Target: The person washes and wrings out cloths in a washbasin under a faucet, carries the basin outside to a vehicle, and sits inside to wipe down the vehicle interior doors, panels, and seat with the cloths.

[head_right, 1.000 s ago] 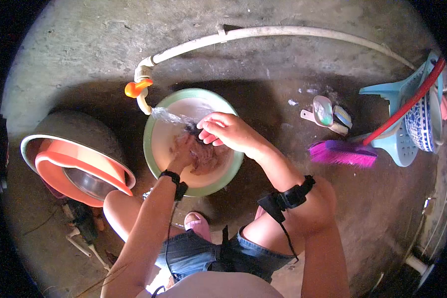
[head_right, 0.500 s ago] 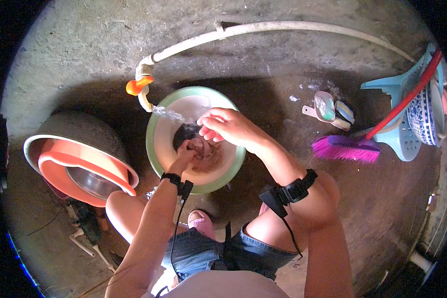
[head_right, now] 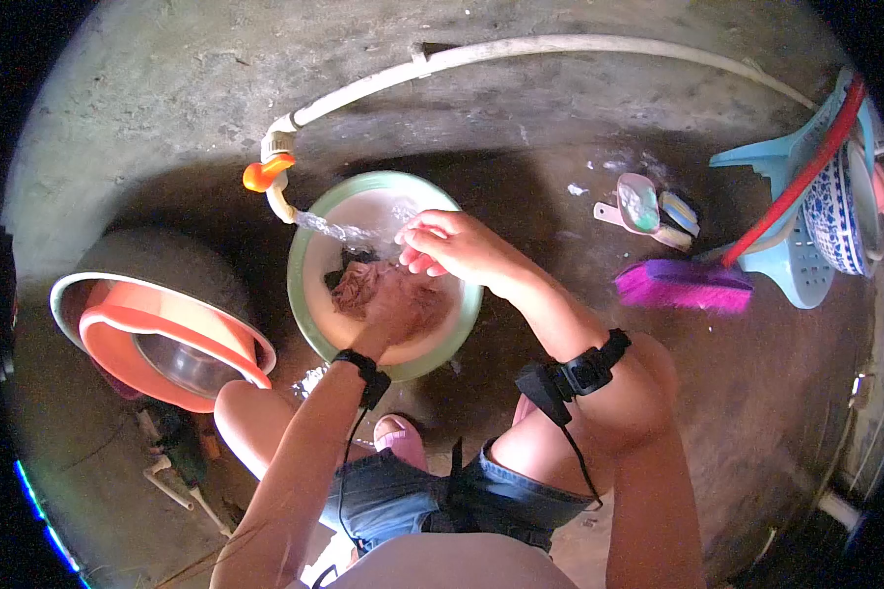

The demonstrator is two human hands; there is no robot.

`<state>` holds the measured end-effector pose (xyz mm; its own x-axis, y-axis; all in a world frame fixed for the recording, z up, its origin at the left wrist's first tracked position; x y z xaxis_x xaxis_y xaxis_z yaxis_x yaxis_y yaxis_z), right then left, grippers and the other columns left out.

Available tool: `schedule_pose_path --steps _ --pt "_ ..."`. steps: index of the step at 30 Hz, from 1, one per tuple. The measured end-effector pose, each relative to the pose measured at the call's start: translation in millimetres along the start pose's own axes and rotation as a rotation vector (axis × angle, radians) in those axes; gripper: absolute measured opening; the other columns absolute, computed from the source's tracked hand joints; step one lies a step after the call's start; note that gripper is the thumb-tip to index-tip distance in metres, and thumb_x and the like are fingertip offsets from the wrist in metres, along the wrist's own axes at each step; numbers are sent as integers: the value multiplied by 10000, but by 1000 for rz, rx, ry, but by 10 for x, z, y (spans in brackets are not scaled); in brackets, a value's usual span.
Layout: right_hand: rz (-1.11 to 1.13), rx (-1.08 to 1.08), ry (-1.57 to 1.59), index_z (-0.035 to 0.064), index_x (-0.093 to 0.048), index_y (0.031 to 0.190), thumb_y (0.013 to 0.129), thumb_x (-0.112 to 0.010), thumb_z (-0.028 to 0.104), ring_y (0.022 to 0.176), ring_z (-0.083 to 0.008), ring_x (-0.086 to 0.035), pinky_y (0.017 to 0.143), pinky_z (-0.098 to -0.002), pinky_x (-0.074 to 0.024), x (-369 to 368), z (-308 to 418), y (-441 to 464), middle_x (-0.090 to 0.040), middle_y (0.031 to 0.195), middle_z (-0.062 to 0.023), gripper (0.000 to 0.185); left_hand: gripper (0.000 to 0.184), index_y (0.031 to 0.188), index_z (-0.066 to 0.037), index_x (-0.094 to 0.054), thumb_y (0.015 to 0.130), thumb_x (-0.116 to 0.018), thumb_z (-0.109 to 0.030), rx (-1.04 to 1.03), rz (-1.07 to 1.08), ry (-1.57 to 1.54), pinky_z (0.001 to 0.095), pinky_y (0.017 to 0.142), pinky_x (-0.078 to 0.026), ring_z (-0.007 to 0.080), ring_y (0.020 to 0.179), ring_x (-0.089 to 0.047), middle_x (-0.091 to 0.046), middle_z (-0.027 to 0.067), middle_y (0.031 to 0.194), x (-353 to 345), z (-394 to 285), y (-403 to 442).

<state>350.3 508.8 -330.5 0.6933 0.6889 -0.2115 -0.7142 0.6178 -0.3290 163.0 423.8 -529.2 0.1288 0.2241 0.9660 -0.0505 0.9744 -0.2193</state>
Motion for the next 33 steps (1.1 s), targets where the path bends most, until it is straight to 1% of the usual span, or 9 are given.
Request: schedule_pose_path --steps 3,5,9,11,20,24,29,30,33 --pt "-14 1 19 69 -570 1089 945 -474 299 834 -91 -595 733 -235 -459 9 21 -23 -627 937 -30 288 628 1299 -195 -401 735 -645 -324 -388 175 -275 544 931 -369 425 1214 -334 -286 214 1339 -62 -395 -231" --pt "-10 21 13 68 -569 1090 946 -472 298 837 -91 -596 728 -234 -460 9 39 -30 -627 937 -31 288 587 1266 -198 -416 739 -643 -324 95 283 -493 532 925 -379 428 1171 -383 -280 209 1331 247 -246 -189" --pt "2 7 9 67 -568 1093 946 -472 295 843 -94 -594 727 -235 -463 -25 6 20 -626 941 -33 287 519 1180 -164 -489 721 -666 -330 -157 218 -281 482 879 -425 395 1071 -490 -417 197 1244 102 -297 -185" --pt "24 -1 7 63 -568 1091 946 -471 290 844 -94 -592 725 -236 -466 -14 9 34 -625 938 -32 286 336 1077 -101 -547 787 -624 -253 -170 528 -645 374 822 -461 288 930 -579 -571 111 1050 81 -190 -128" --pt "2 -20 0 69 -567 1101 943 -476 309 839 -96 -587 750 -252 -475 50 -42 81 -625 952 -33 302 189 1007 -30 -559 940 -390 -84 80 461 -1914 270 813 -442 117 862 -537 -586 13 930 1531 -17 -94" --pt "9 -16 -5 68 -568 1098 942 -477 311 839 -95 -586 748 -251 -472 31 -42 93 -624 951 -29 302 183 998 -43 -574 921 -412 -81 145 306 -1918 285 816 -446 171 858 -563 -599 60 958 846 112 -62" --pt "12 2 4 72 -571 1093 942 -480 303 836 -90 -582 739 -241 -465 34 -3 71 -623 941 -27 290 242 984 -156 -663 819 -488 -179 -90 313 -200 441 927 -359 379 1102 -438 -600 160 1006 175 187 -105" --pt "11 12 10 68 -569 1090 944 -479 298 829 -90 -583 733 -239 -463 32 -29 81 -623 938 -32 287 234 930 -194 -687 774 -513 -196 71 -28 -347 477 942 -317 403 1146 -383 -603 176 996 266 314 -173" --pt "16 9 2 59 -566 1088 947 -475 291 827 -92 -585 730 -236 -463 -16 21 39 -624 936 -36 286 221 917 -175 -686 765 -528 -206 9 190 -190 522 930 -314 445 1124 -385 -593 198 1006 -57 196 -229"
Point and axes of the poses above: each hand's wrist, its own y-axis towards the middle knuckle, its own x-axis out of the back of the hand, z = x × y, the point moved 5 cm from there along y, towards the middle knuckle
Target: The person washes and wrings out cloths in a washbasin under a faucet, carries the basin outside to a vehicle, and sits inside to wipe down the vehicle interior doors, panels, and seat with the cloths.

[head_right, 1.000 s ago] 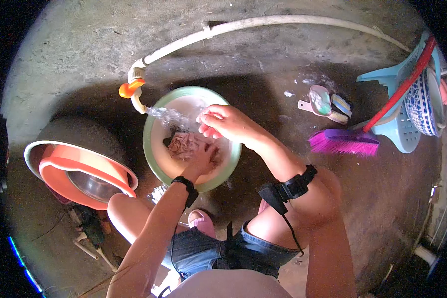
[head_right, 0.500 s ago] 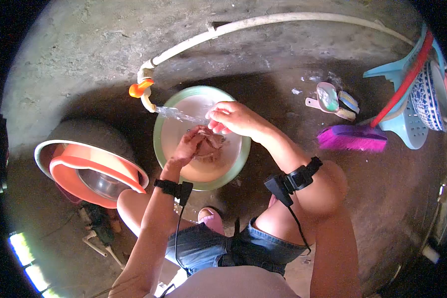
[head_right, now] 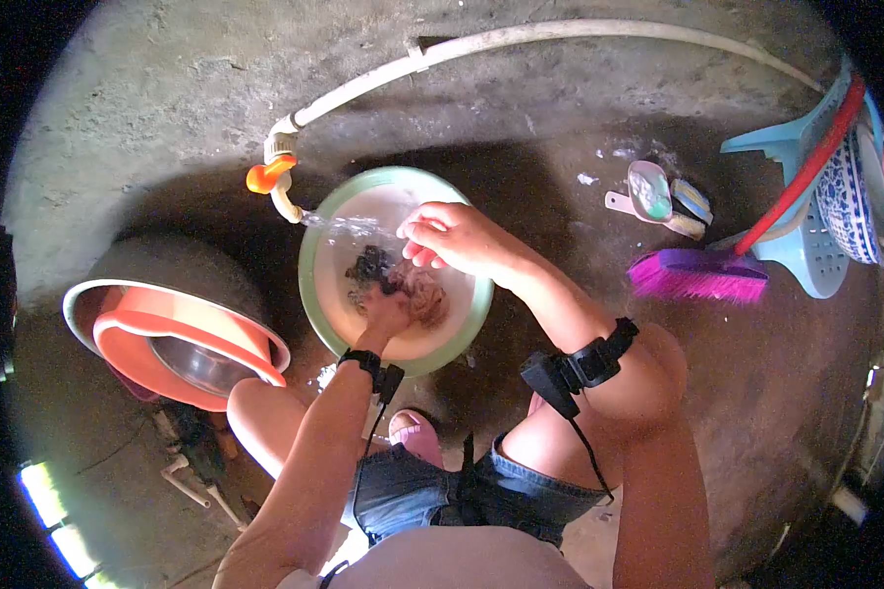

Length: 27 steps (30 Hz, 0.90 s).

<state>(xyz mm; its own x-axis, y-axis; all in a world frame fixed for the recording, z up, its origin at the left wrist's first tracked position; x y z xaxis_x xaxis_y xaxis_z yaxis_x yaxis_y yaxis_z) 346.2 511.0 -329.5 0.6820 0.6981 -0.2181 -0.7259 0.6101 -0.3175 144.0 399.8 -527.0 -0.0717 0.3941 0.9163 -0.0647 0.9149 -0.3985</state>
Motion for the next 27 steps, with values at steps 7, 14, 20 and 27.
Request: schedule_pose_path --steps 7,14,20,27 --pt "19 39 -36 47 -566 1081 949 -472 275 829 -100 -589 723 -239 -472 -23 27 5 -623 929 -45 279 257 922 -156 -687 792 -501 -278 40 36 -178 406 955 -391 380 1125 -456 -572 197 1107 -163 118 65" --pt "-16 -22 -39 44 -568 1079 949 -470 269 830 -99 -591 720 -240 -476 28 -33 23 -621 918 -42 279 290 876 -64 -629 845 -409 -251 -174 149 -515 360 768 -453 309 850 -568 -599 164 879 490 109 198" --pt "14 36 -32 45 -571 1072 948 -471 278 827 -94 -590 711 -236 -477 49 -57 73 -623 917 -37 283 209 788 -88 -619 820 -439 -189 172 186 -1802 334 735 -439 198 776 -559 -607 24 816 1169 199 -23" --pt "-16 7 -37 38 -568 1074 947 -472 277 836 -106 -597 715 -242 -477 27 -15 20 -626 920 -45 287 257 937 -88 -646 785 -531 -260 230 131 -676 385 801 -460 215 962 -586 -646 75 956 43 830 434"
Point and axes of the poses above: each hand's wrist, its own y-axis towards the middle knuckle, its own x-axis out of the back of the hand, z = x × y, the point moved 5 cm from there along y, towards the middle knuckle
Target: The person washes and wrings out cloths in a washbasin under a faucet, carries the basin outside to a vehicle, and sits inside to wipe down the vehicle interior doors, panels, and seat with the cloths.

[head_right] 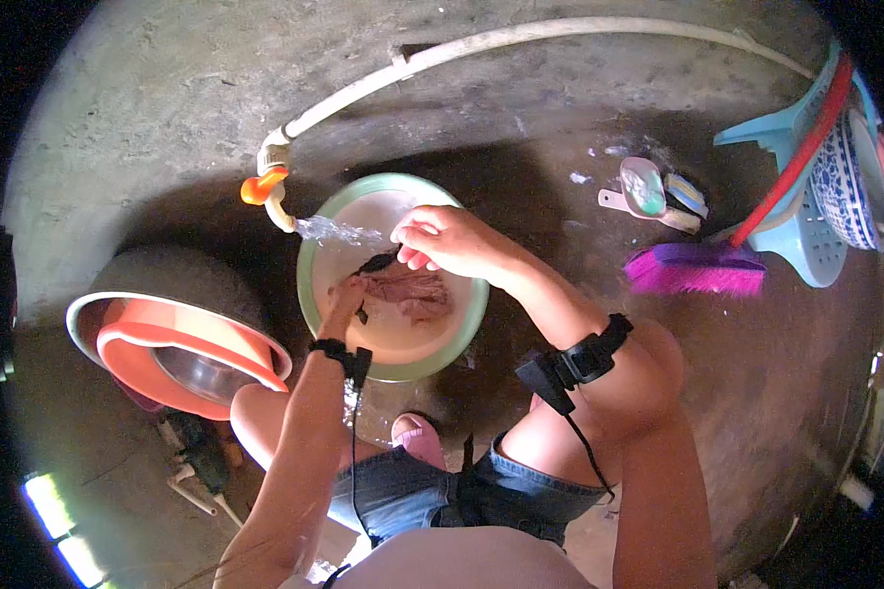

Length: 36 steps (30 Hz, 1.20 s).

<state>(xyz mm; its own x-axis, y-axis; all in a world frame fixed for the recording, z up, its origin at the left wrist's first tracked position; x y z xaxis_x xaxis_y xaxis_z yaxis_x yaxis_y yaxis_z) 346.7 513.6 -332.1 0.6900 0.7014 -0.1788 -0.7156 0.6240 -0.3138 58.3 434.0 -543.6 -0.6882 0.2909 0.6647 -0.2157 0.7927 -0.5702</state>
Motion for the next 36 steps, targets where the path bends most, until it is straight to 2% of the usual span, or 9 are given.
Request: schedule_pose_path --steps 4,8,12,17,23,28,31,34,36 --pt "7 26 -10 34 -568 1069 949 -471 281 833 -109 -599 716 -244 -477 -12 43 -37 -627 922 -51 292 264 971 -155 -671 781 -535 -277 -380 -170 924 423 900 -429 257 1050 -561 -649 108 977 -681 -195 -268" --pt "11 22 -25 41 -571 1069 950 -466 278 825 -110 -596 724 -252 -479 -36 49 -38 -628 922 -49 285 300 1021 -125 -645 799 -497 -261 -144 83 377 468 906 -409 351 1004 -556 -607 134 1068 -578 -251 -106" --pt "-13 16 -116 39 -570 1051 950 -457 262 818 -108 -597 730 -264 -482 -16 36 -34 -630 906 -52 270 279 1016 -88 -621 815 -490 -231 -312 60 707 432 887 -426 352 932 -563 -594 160 1063 -705 -279 -59" --pt "-138 107 -633 69 -545 1096 876 -515 161 929 -313 -602 820 -384 -471 -26 -189 63 -611 991 -174 240 253 945 16 -596 804 -503 -173 -217 11 -855 349 812 -434 223 865 -568 -598 106 930 22 -1115 -775" --pt "54 -68 -891 238 -340 1384 811 -581 166 929 -390 -592 755 -434 -502 -271 -527 151 -469 1182 -260 626 203 631 39 -555 698 -485 -140 -479 155 -1074 239 726 -399 134 696 -495 -553 73 736 848 -1860 -1620" --pt "-2 14 -1051 13 -615 864 799 -552 158 818 -327 -639 706 -433 -516 -254 -639 202 -652 828 -176 171 166 675 46 -560 715 -499 -103 -297 97 -703 247 714 -415 129 717 -538 -568 88 776 1057 -1659 -1413" --pt "-72 17 -1111 14 -631 858 799 -564 171 792 -326 -647 688 -433 -525 -252 -506 93 -655 817 -172 181 217 857 47 -581 787 -513 -147 -161 94 -468 289 768 -446 205 805 -583 -610 120 912 783 -834 -794" --pt "48 -26 -1185 30 -579 977 853 -541 260 791 -332 -633 678 -455 -515 -268 -460 29 -627 786 -173 264 291 1046 3 -561 808 -514 -157 -592 -82 298 360 872 -427 301 981 -548 -602 190 976 507 -561 -390" --pt "-4 12 -1193 29 -615 895 827 -569 240 763 -320 -645 669 -443 -525 -269 -493 9 -641 755 -161 227 414 1219 -48 -486 849 -546 -225 -247 -182 502 427 987 -341 296 1206 -394 -492 202 1218 346 -454 -233"
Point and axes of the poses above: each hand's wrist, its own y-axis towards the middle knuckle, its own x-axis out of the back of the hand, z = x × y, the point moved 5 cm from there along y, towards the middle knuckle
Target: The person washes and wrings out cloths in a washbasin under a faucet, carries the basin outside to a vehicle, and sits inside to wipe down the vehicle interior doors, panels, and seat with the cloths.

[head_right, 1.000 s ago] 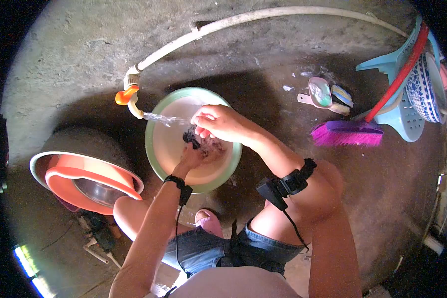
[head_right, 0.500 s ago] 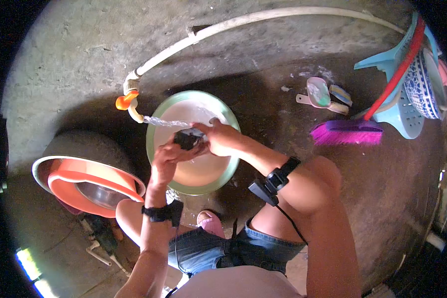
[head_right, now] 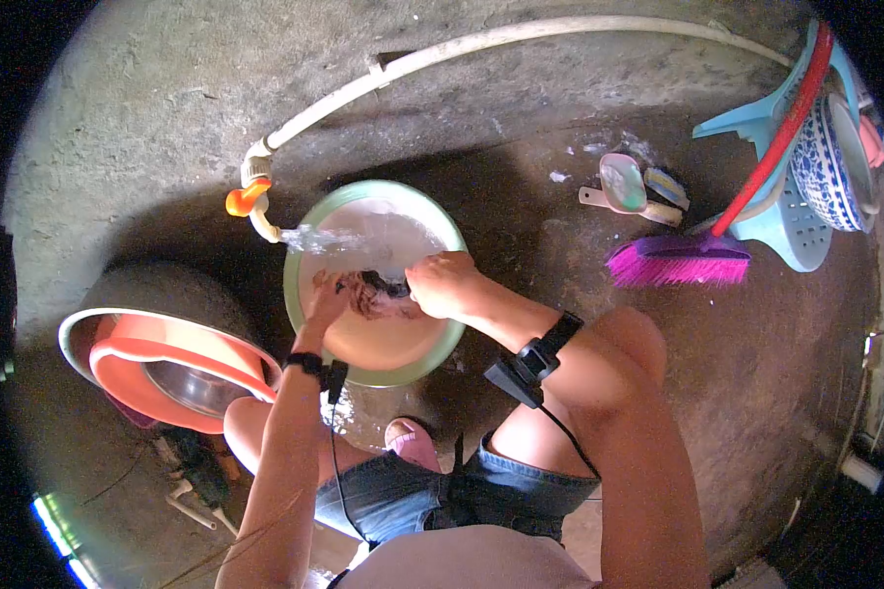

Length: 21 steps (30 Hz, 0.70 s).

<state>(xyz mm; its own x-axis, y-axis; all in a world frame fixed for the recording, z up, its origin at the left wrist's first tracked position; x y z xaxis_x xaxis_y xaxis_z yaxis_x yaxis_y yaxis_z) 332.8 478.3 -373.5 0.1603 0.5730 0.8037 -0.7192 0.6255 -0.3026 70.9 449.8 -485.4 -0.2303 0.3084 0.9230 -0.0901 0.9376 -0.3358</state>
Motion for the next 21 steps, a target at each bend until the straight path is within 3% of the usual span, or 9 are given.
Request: schedule_pose_path --steps 4,6,7,8,9,10,13,15,21 --pt "-97 14 -40 34 -646 804 799 -598 227 741 -305 -656 660 -432 -535 98 55 -76 -656 737 -149 199 514 1294 -98 -418 819 -560 -232 96 -324 -304 490 1044 -255 379 1259 -323 -453 228 1270 -839 137 78" --pt "-131 38 -47 37 -643 792 791 -602 221 742 -300 -657 658 -430 -535 78 38 -99 -657 738 -143 188 601 1351 -160 -345 801 -568 -252 -472 122 -193 493 1072 -202 402 1274 -298 -443 238 1284 -1152 -191 -63" --pt "-171 61 -48 41 -640 780 782 -606 215 743 -296 -658 656 -427 -536 77 45 -113 -658 738 -137 178 601 1351 -160 -345 801 -568 -252 -469 124 -194 493 1072 -202 402 1274 -298 -443 238 1284 -1039 -305 -108" --pt "-169 65 -47 41 -640 780 782 -606 215 743 -296 -658 656 -427 -536 99 42 -117 -658 738 -137 178 649 1376 -149 -317 784 -573 -222 -229 241 -80 472 1080 -216 439 1293 -237 -334 207 1370 -834 -401 -128" --pt "-21 48 -40 40 -610 891 813 -587 249 803 -302 -643 703 -426 -519 77 21 -105 -647 795 -142 225 699 1400 -137 -290 766 -579 -192 14 351 36 450 1088 -230 475 1313 -176 -225 177 1457 -717 -376 -130" --pt "127 31 -36 39 -579 1002 844 -567 282 862 -307 -628 750 -424 -503 45 -6 -100 -637 851 -146 291 699 1400 -137 -290 766 -579 -192 19 347 37 450 1088 -230 475 1313 -176 -225 177 1457 -662 -375 -81" --pt "147 29 -67 39 -574 1014 835 -574 275 871 -307 -623 759 -416 -499 65 -77 -123 -636 864 -139 296 615 1350 -117 -370 781 -597 -175 79 184 -53 441 1029 -330 443 1248 -328 -400 196 1340 -374 -350 1" --pt "109 56 -68 41 -574 1002 828 -580 270 871 -310 -621 755 -419 -499 58 -77 -110 -635 866 -141 288 438 1245 -89 -482 824 -561 -181 -218 118 -497 429 938 -412 386 1135 -469 -523 200 1174 74 -515 -84" --pt "83 62 -83 56 -577 974 820 -581 280 805 -339 -630 696 -441 -511 94 -171 -72 -634 820 -161 273 291 1137 -68 -560 872 -530 -185 -354 84 -300 418 885 -445 355 1058 -526 -549 185 1113 1124 -939 -580"
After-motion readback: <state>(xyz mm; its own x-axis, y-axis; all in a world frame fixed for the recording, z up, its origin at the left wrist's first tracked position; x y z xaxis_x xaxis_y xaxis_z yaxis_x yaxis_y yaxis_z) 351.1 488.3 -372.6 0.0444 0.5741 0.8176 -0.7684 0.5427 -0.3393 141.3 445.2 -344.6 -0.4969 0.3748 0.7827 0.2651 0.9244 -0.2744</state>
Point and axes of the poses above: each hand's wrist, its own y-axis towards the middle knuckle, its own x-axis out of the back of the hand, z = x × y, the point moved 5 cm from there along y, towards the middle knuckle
